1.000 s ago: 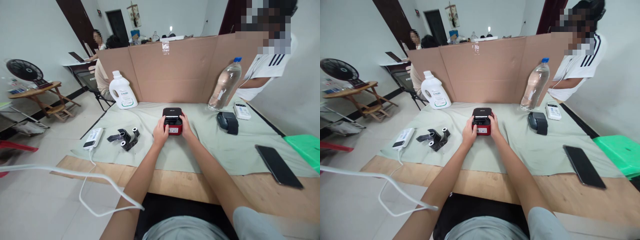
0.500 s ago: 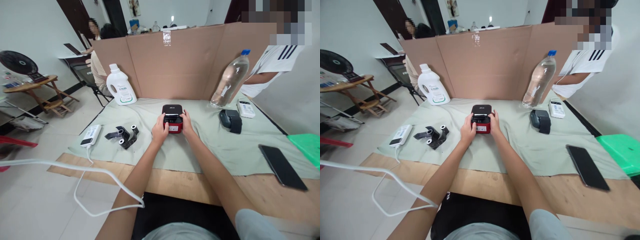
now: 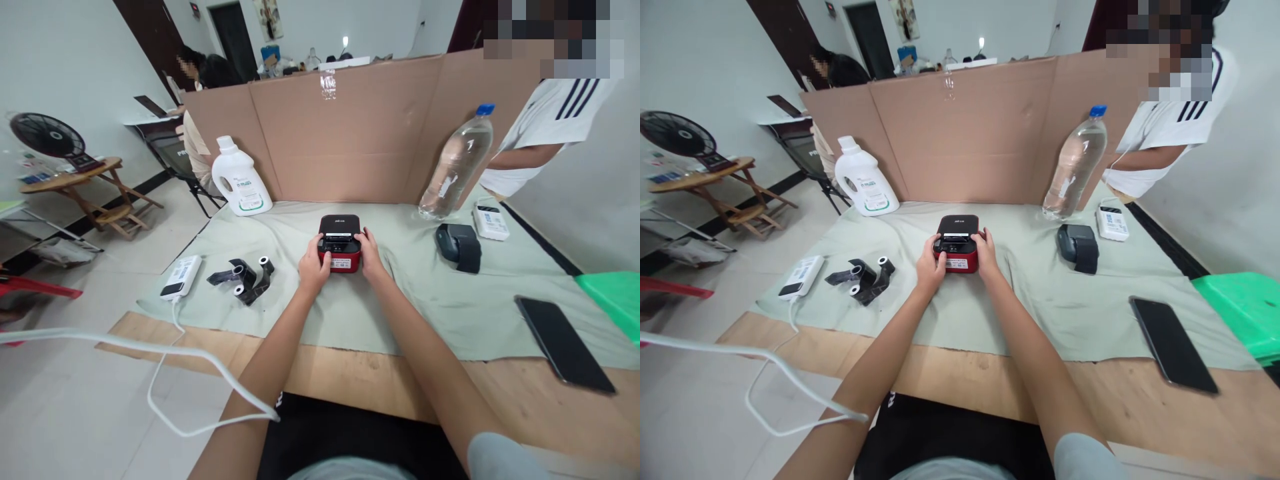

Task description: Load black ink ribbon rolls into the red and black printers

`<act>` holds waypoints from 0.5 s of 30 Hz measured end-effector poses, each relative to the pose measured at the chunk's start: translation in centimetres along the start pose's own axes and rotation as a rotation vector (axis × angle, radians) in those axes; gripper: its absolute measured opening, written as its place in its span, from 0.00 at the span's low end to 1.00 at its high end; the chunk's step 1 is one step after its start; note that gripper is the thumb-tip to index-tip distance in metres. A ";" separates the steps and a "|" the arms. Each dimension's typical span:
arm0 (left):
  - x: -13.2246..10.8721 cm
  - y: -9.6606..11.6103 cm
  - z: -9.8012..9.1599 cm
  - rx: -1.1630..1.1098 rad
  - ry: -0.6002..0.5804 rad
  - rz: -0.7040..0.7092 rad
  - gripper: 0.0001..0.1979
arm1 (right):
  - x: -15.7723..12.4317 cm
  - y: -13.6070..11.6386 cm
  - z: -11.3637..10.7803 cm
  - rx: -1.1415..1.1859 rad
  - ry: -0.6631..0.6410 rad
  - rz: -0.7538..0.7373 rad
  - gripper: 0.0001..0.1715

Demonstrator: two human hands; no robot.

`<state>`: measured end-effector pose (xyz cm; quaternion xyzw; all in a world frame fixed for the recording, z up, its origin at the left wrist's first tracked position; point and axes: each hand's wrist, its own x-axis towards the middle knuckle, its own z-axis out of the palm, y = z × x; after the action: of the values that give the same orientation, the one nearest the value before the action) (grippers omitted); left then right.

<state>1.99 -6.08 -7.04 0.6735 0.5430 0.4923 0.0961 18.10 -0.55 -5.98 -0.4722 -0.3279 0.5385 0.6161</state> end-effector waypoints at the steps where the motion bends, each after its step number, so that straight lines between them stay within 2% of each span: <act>1: -0.1 -0.1 0.0 -0.026 0.001 -0.004 0.27 | -0.1 -0.2 -0.1 0.001 -0.004 0.023 0.48; 5: 0.5 -0.5 0.3 -0.220 0.045 -0.076 0.25 | -0.3 -1.0 -0.8 -0.031 -0.040 0.059 0.44; 7: 1.7 -0.7 0.4 -0.383 0.084 -0.176 0.23 | -0.2 -1.3 -1.1 -0.051 -0.055 0.074 0.42; 9: 3.3 -1.0 0.2 -0.526 0.075 -0.290 0.23 | 0.1 -1.5 -1.3 -0.077 -0.063 0.094 0.40; 12: 5.4 -1.3 -0.4 -0.650 -0.052 -0.477 0.27 | 0.7 -1.8 -1.6 -0.107 -0.090 0.115 0.40; 15: 6.2 -1.4 -0.9 -0.730 -0.194 -0.742 0.30 | 1.2 -1.8 -1.9 -0.130 -0.115 0.134 0.41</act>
<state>-0.08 -0.72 -4.05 0.4013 0.5267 0.5175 0.5419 20.72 0.22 -5.02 -0.5004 -0.3644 0.5824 0.5270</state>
